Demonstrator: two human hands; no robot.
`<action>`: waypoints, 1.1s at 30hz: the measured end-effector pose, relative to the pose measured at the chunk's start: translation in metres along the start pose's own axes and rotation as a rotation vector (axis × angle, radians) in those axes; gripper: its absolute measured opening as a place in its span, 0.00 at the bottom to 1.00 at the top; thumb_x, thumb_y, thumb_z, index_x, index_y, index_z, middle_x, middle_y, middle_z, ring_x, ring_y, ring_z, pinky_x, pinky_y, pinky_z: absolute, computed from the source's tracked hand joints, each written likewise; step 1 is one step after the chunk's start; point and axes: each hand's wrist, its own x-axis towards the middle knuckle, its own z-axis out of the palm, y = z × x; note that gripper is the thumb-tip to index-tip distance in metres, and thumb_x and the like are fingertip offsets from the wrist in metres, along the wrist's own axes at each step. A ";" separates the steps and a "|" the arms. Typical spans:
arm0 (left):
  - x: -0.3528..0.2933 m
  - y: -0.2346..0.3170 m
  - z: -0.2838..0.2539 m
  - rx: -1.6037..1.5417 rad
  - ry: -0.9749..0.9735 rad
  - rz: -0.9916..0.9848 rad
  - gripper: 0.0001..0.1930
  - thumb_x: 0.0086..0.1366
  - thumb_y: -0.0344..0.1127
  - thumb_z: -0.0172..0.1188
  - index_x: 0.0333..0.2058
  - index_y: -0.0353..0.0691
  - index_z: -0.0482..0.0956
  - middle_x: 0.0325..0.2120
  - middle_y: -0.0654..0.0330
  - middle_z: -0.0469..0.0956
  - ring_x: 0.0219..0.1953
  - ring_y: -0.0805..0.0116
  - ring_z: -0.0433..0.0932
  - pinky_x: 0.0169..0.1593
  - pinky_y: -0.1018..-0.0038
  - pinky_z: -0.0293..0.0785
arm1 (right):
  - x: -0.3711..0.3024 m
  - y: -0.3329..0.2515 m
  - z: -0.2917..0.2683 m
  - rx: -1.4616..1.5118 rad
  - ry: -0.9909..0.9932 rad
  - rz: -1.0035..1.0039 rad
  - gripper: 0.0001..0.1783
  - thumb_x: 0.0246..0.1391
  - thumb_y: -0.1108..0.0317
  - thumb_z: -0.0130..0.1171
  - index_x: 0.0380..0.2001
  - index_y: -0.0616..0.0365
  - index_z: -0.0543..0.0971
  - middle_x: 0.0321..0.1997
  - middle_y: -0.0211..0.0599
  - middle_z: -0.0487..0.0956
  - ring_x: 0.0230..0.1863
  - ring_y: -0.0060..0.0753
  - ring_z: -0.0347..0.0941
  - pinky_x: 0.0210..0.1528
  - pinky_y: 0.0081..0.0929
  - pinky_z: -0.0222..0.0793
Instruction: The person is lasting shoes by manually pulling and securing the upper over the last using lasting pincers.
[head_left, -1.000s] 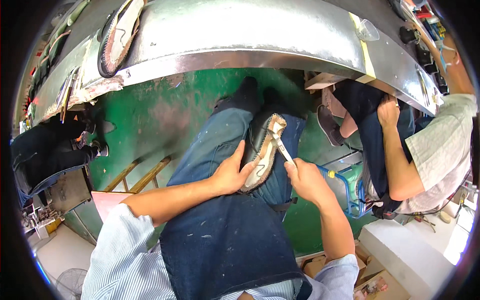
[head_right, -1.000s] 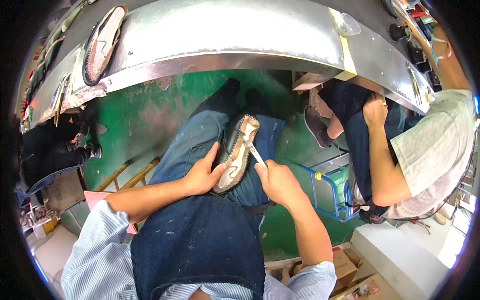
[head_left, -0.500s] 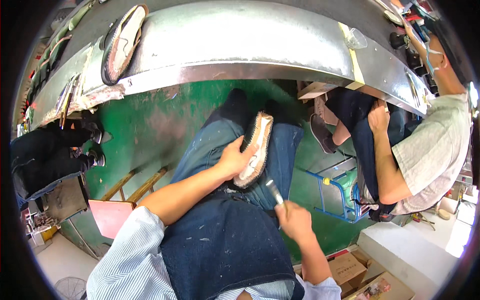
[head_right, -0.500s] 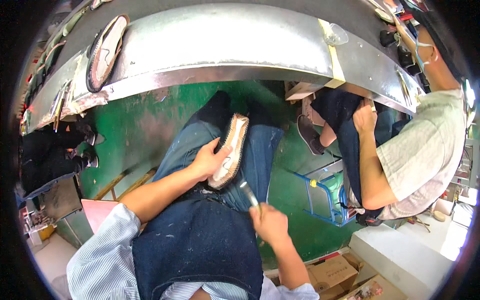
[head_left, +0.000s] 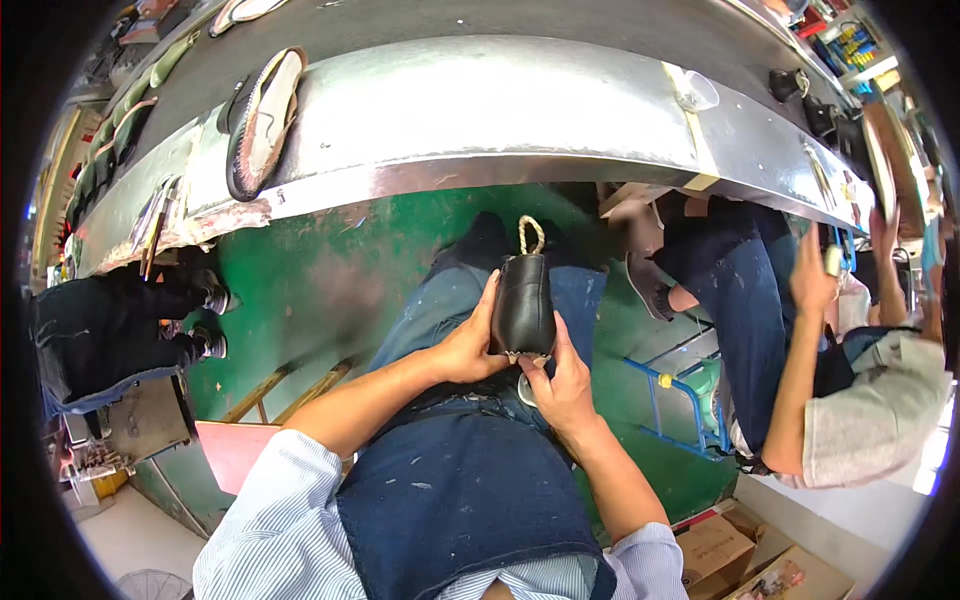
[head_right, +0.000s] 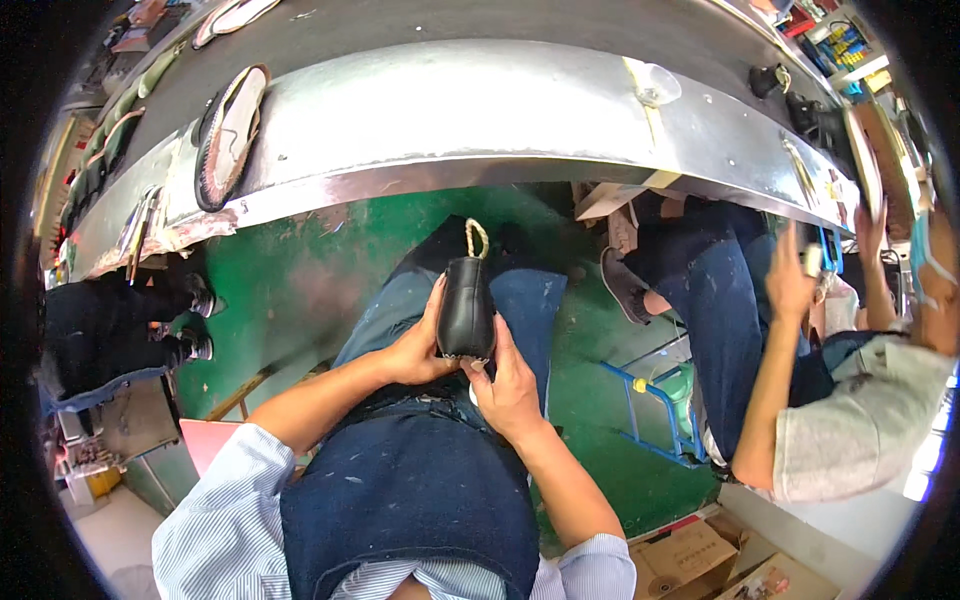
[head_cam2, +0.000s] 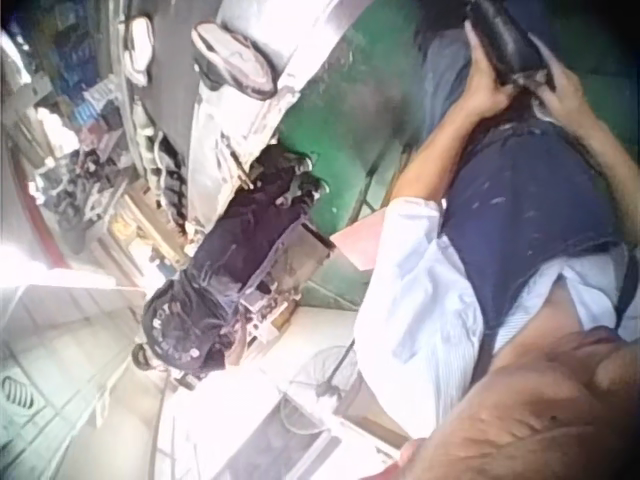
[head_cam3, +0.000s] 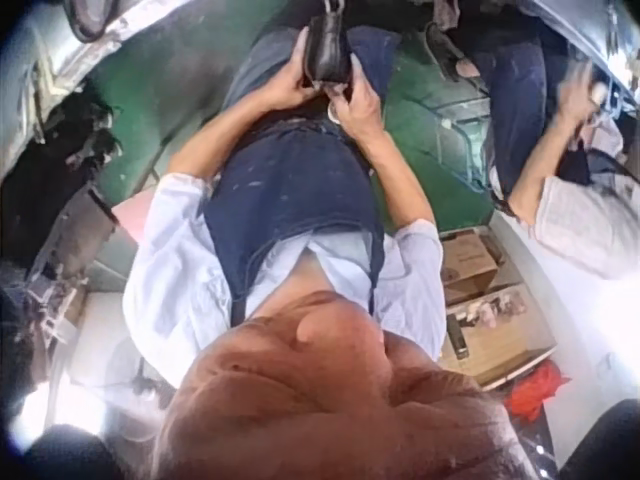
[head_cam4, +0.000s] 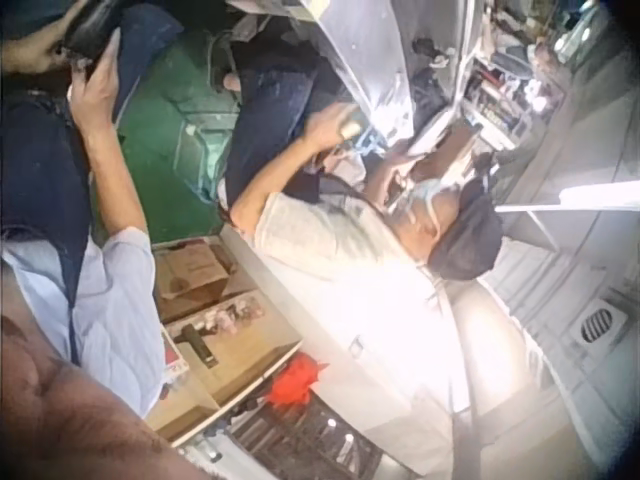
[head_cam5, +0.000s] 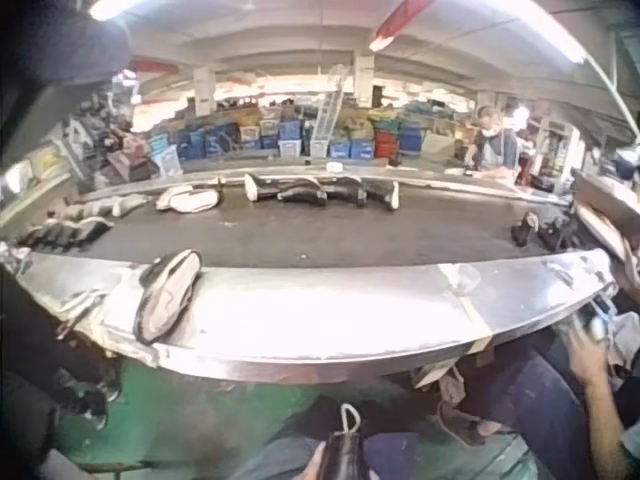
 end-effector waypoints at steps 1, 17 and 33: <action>-0.004 -0.001 -0.001 0.001 0.004 -0.005 0.64 0.53 0.24 0.66 0.67 0.37 0.15 0.68 0.37 0.48 0.69 0.47 0.55 0.68 0.63 0.56 | -0.002 0.001 0.001 0.003 -0.005 -0.001 0.39 0.52 0.73 0.63 0.66 0.67 0.58 0.55 0.56 0.76 0.55 0.47 0.76 0.58 0.35 0.69; 0.022 0.061 0.007 -1.107 0.312 -0.194 0.39 0.75 0.60 0.30 0.71 0.36 0.40 0.71 0.54 0.45 0.73 0.68 0.43 0.72 0.71 0.40 | 0.063 -0.001 0.011 0.719 -0.030 -0.100 0.33 0.67 0.57 0.40 0.69 0.66 0.56 0.69 0.41 0.62 0.70 0.35 0.56 0.72 0.31 0.47; 0.079 -0.050 0.026 -0.922 0.435 -0.704 0.37 0.71 0.63 0.43 0.62 0.34 0.65 0.54 0.49 0.73 0.55 0.61 0.71 0.60 0.69 0.65 | 0.099 0.121 0.081 1.016 0.111 0.737 0.37 0.63 0.34 0.43 0.53 0.57 0.75 0.51 0.36 0.79 0.50 0.33 0.74 0.56 0.31 0.68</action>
